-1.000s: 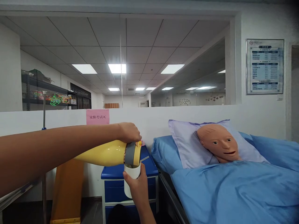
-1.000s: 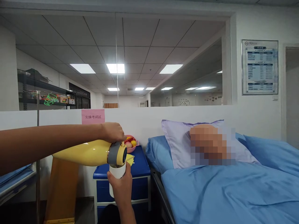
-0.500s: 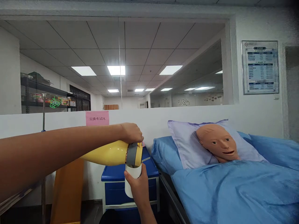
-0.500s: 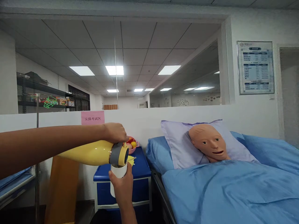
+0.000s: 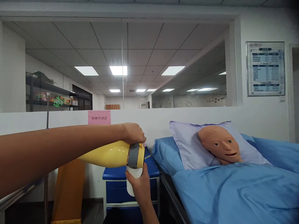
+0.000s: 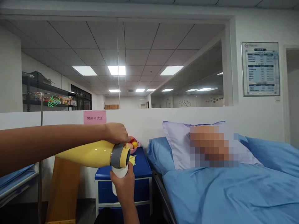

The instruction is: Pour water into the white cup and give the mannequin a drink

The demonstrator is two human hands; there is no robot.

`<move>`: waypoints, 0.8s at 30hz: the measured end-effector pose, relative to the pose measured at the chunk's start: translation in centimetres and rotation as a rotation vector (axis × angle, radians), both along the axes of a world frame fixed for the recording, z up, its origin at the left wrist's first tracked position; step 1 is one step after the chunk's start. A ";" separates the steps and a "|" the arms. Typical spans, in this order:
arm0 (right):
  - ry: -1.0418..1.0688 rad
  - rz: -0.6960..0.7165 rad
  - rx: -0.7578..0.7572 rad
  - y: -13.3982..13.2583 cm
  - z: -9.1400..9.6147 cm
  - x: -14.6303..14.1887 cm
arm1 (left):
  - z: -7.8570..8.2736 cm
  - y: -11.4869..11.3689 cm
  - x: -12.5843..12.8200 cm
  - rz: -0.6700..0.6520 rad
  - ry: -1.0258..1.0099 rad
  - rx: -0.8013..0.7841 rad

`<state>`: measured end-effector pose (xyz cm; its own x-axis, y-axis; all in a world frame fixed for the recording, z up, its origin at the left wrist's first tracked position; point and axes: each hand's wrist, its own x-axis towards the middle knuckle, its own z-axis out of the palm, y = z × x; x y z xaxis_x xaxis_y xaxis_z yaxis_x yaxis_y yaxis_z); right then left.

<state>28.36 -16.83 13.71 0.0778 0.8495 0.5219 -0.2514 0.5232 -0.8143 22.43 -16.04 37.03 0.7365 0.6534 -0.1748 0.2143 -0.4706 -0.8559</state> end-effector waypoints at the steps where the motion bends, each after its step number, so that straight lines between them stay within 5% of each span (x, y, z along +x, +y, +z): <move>1: 0.002 0.012 -0.007 -0.2 0.1 0.0 | 0.0 0.0 0.0 -0.005 0.002 0.001; 24: -0.024 0.018 -0.024 0.0 -0.8 0.7 | -0.6 0.7 0.5 0.025 -0.051 -0.027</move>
<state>29.10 -16.79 12.94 0.0500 0.8629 0.5029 -0.2406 0.4991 -0.8325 22.98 -15.34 36.39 0.7284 0.6673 -0.1556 0.2690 -0.4874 -0.8307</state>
